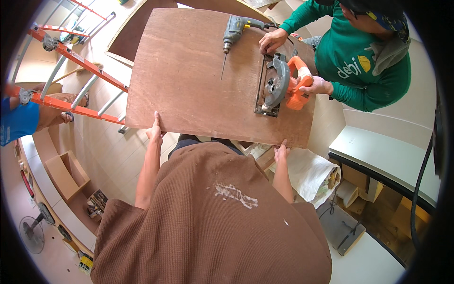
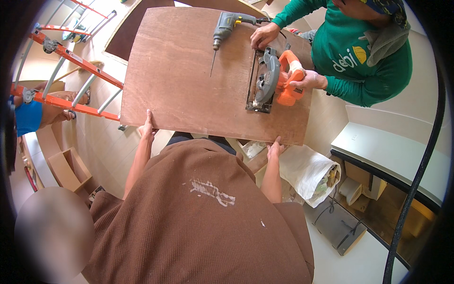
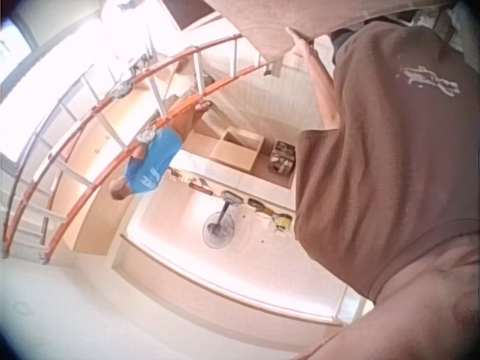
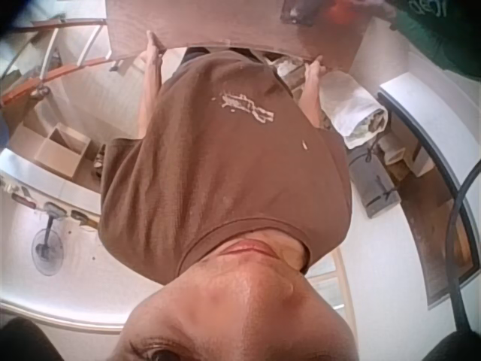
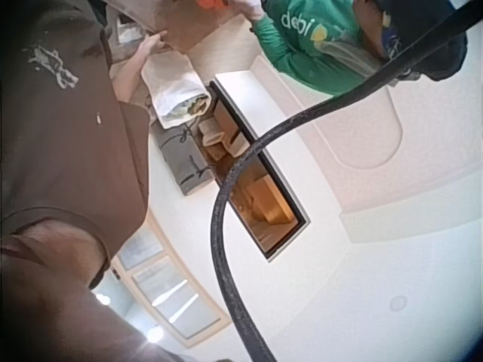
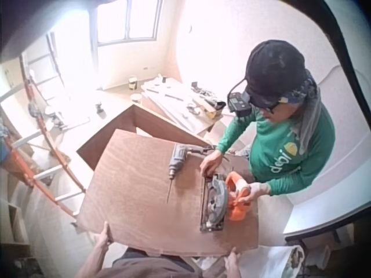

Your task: The person assists in assembling a wooden cabinet by holding a large board while a coworker cuts it with a circular saw. The person then uses a drill to fasten screws into the board and other parts of the cabinet frame.

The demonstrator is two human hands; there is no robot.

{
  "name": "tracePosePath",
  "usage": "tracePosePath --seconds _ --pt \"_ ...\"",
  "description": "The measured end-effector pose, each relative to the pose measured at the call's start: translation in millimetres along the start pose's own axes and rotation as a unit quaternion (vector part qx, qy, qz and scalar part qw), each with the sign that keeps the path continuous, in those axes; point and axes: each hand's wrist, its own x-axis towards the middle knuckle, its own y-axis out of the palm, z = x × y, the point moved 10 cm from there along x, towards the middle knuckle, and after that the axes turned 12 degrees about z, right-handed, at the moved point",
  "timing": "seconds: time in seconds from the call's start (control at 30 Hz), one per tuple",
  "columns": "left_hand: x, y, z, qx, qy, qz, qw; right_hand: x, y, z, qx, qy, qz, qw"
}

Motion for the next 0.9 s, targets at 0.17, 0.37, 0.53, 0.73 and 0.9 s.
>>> tracePosePath --seconds 0.17,0.37,0.53,0.73,0.9 --pt "-1 -1 0 -0.012 0.016 -0.014 1.000 4 -4 -2 -0.006 -0.004 0.001 1.000" --pt "-3 1 -2 0.005 0.000 -0.007 1.000 6 -4 -5 -0.024 0.010 0.017 1.000" --pt "0 -2 -1 0.002 0.002 -0.016 1.000 4 1 -4 -0.011 0.008 0.023 1.000" --pt "4 -3 3 -0.006 0.009 -0.017 1.000 3 0 -2 0.004 0.001 0.015 1.000" --pt "9 -5 5 -0.007 0.015 -0.010 1.000 0 4 -2 0.007 0.001 0.015 1.000"
